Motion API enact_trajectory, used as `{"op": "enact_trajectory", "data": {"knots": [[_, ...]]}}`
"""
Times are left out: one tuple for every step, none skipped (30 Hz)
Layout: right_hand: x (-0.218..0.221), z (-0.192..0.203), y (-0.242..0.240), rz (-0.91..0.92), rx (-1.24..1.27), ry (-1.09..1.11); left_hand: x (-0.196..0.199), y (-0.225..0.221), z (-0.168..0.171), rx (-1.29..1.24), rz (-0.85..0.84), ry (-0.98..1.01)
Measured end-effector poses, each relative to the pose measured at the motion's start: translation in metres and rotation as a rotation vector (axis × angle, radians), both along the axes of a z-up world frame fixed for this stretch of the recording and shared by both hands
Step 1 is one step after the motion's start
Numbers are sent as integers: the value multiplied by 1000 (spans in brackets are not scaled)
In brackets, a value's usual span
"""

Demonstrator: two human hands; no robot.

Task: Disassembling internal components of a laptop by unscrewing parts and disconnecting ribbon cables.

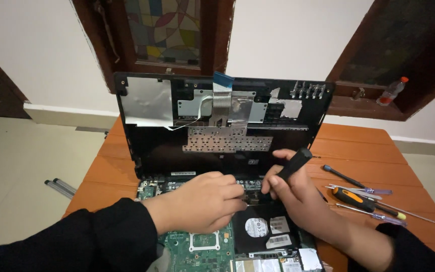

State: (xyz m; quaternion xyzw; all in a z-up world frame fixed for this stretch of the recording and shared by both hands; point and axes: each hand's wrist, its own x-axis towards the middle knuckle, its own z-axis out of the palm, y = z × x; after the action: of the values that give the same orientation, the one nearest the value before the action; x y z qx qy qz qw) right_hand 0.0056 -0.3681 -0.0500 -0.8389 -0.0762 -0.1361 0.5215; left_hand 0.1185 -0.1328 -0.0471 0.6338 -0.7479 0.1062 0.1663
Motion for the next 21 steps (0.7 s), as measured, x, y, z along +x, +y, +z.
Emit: {"op": "enact_trajectory", "data": {"knots": [[-1,4,0,1,0,1,0,0,0,0,1,1],[-1,8,0,11,-13,6,-1,0,0,-17,1,-4],[-1,12,0,22,-28,10,-1,0,0,-37,2,-9],[-4,18,0,24,-30,11,-1,0,1,-39,5,-8],[-7,25,1,69,-143,-48,-1,0,2,-17,9,16],[-9,32,2,114,-255,-107,-1,0,3,5,12,39],[-11,33,3,116,-258,-106,-1,1,3,2,14,40],[-13,34,5,101,-301,-209,-2,0,4,12,17,38],[-14,35,6,83,-343,-315,-1,0,4,23,18,35],[-13,28,2,84,-346,-315,-1,0,6,21,19,35],[-11,22,-3,107,-291,-364,-2,0,7,35,18,46],[-10,15,-7,131,-236,-413,-2,0,8,49,18,56],[-11,19,-9,133,-238,-413,-2,0,7,47,20,57],[-12,23,-11,-28,-413,-347,-2,1,6,31,19,43],[-13,27,-14,-191,-585,-278,-2,1,6,15,16,28],[-14,39,-13,-190,-587,-280,-1,1,5,13,17,26],[-14,51,-12,-107,-580,-240,-1,1,4,18,14,29],[-15,63,-12,-24,-572,-200,0,0,3,23,11,33],[-17,72,-13,-23,-573,-199,0,1,3,23,11,33],[-19,81,-15,59,-607,-238,0,0,3,23,14,39],[-21,90,-16,141,-641,-276,0,0,3,24,17,45]]}}
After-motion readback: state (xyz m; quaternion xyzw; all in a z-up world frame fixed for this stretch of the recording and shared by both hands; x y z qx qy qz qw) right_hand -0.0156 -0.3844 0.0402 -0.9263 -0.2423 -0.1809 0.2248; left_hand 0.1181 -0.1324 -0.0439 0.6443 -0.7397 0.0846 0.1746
